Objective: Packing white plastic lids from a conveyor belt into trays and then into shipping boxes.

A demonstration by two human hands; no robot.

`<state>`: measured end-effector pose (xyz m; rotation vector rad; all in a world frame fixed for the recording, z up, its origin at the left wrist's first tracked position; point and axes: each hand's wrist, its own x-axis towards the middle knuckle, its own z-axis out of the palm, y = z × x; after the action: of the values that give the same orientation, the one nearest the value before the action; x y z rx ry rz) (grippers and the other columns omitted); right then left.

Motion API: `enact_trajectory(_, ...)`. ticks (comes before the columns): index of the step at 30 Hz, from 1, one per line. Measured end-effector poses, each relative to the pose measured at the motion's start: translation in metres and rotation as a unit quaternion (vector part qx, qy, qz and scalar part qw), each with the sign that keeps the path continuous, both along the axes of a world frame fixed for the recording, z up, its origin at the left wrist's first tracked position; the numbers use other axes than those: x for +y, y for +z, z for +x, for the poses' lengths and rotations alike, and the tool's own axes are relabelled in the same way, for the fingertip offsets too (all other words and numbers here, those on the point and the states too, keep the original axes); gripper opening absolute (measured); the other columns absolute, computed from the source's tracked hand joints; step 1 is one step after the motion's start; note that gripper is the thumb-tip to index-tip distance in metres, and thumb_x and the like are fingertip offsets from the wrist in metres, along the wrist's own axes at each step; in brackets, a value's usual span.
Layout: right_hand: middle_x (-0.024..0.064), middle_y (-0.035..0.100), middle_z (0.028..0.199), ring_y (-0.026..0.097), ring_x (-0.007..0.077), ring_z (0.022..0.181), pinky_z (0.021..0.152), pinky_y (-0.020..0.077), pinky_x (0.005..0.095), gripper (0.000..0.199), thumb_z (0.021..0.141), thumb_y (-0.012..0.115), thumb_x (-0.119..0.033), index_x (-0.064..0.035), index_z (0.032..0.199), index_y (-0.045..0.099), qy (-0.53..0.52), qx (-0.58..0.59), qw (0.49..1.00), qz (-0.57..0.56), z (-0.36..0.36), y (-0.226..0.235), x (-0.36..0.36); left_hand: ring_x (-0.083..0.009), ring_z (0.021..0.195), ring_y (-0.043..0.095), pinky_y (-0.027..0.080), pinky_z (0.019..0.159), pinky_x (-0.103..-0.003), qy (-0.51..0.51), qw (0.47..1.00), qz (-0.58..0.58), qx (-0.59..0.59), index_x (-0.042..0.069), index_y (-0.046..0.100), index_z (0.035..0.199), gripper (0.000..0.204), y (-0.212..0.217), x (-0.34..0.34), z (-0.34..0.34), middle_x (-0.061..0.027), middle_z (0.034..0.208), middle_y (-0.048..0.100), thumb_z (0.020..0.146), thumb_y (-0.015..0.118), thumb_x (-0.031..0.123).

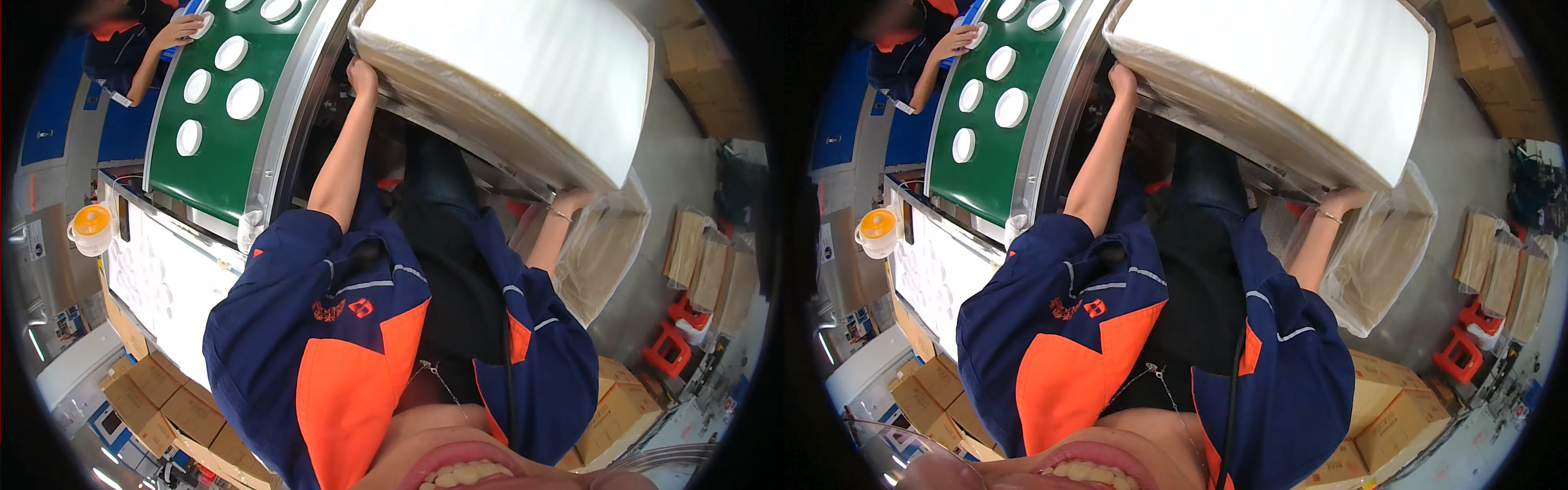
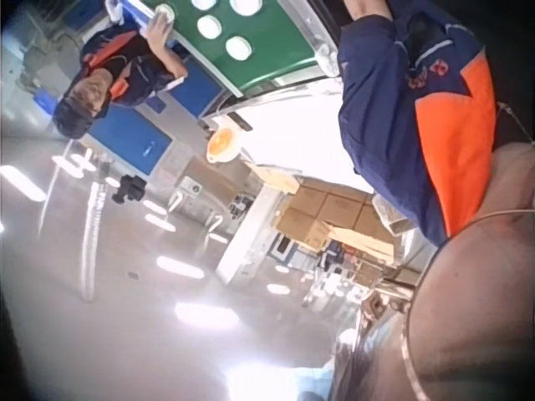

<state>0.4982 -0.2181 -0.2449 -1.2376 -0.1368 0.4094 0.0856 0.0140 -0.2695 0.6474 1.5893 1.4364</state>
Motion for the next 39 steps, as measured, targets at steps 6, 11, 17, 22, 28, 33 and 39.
enact_trajectory(6,0.0132,0.05,0.13,0.051,0.028,0.115,0.095,0.0446,0.0437,0.044,0.096,0.046,-0.029,-0.0021,0.13,0.047,0.02,0.084,0.996,-0.034,0.04,0.021,-0.007,-0.0428,0.111,0.056,0.04,0.093,-0.044,-0.107,0.983,-0.073,0.127,-0.011,0.06,0.11,0.056,0.038,-0.002,-0.004,-0.0324,0.113,0.059,0.094,0.028,0.033)
enact_trajectory(11,0.0124,0.052,0.129,0.053,0.0282,0.113,0.095,0.0466,0.0412,0.041,0.096,0.048,-0.026,-0.0034,0.131,0.047,0.052,0.127,0.988,-0.077,0.044,0.013,-0.025,-0.0257,0.112,0.053,0.037,0.096,-0.036,-0.188,0.969,-0.101,0.126,-0.009,0.054,0.122,0.055,0.035,-0.024,-0.028,-0.0196,0.121,0.059,0.098,0.03,0.035)
enact_trajectory(17,0.0106,0.044,0.137,0.041,0.0261,0.127,0.105,0.0361,0.0437,0.054,0.096,0.049,-0.04,-0.0063,0.138,0.041,0.08,0.106,0.989,-0.058,0.036,-0.044,-0.073,-0.0216,0.114,0.052,0.038,0.097,-0.034,-0.228,0.965,-0.125,-0.036,-0.003,0.055,0.126,0.047,0.012,-0.057,-0.042,-0.013,0.124,0.058,0.098,0.04,0.031)
enact_trajectory(22,0.0095,0.04,0.142,0.038,0.0242,0.13,0.108,0.0303,0.043,0.054,0.096,0.047,-0.04,-0.0067,0.138,0.041,0.136,0.086,0.983,-0.09,0.001,-0.045,-0.095,-0.0119,0.091,0.058,0.044,0.081,-0.027,-0.185,0.978,-0.089,-0.041,0.0,0.065,0.107,0.036,-0.016,-0.079,-0.057,-0.0055,0.101,0.066,0.098,0.045,0.029)
enact_trajectory(28,0.0109,0.046,0.136,0.042,0.0246,0.125,0.106,0.0321,0.0411,0.05,0.098,0.045,-0.036,-0.003,0.136,0.043,0.083,0.106,0.98,-0.148,-0.004,-0.057,-0.102,-0.0183,0.109,0.056,0.041,0.091,-0.034,-0.202,0.976,-0.071,-0.042,0.005,0.061,0.117,0.039,-0.03,-0.093,-0.061,-0.0077,0.114,0.063,0.098,0.046,0.036)
enact_trajectory(33,0.0127,0.045,0.137,0.04,0.0246,0.128,0.108,0.0298,0.0423,0.047,0.098,0.044,-0.032,-0.0025,0.134,0.044,0.073,0.069,0.984,-0.146,-0.018,-0.052,-0.104,-0.0236,0.129,0.041,0.032,0.103,-0.05,-0.173,0.922,-0.063,-0.34,0.008,0.044,0.136,0.048,-0.036,-0.107,-0.046,-0.0094,0.139,0.046,0.098,0.047,0.037)
enact_trajectory(39,0.014,0.043,0.138,0.038,0.0255,0.13,0.109,0.03,0.0427,0.046,0.098,0.044,-0.03,-0.0019,0.134,0.043,0.193,-0.098,0.959,-0.186,-0.061,-0.061,-0.055,-0.0255,0.129,0.041,0.03,0.109,-0.041,-0.154,0.881,0.009,-0.448,0.007,0.043,0.137,0.048,-0.07,-0.106,-0.058,-0.0099,0.141,0.045,0.097,0.047,0.035)
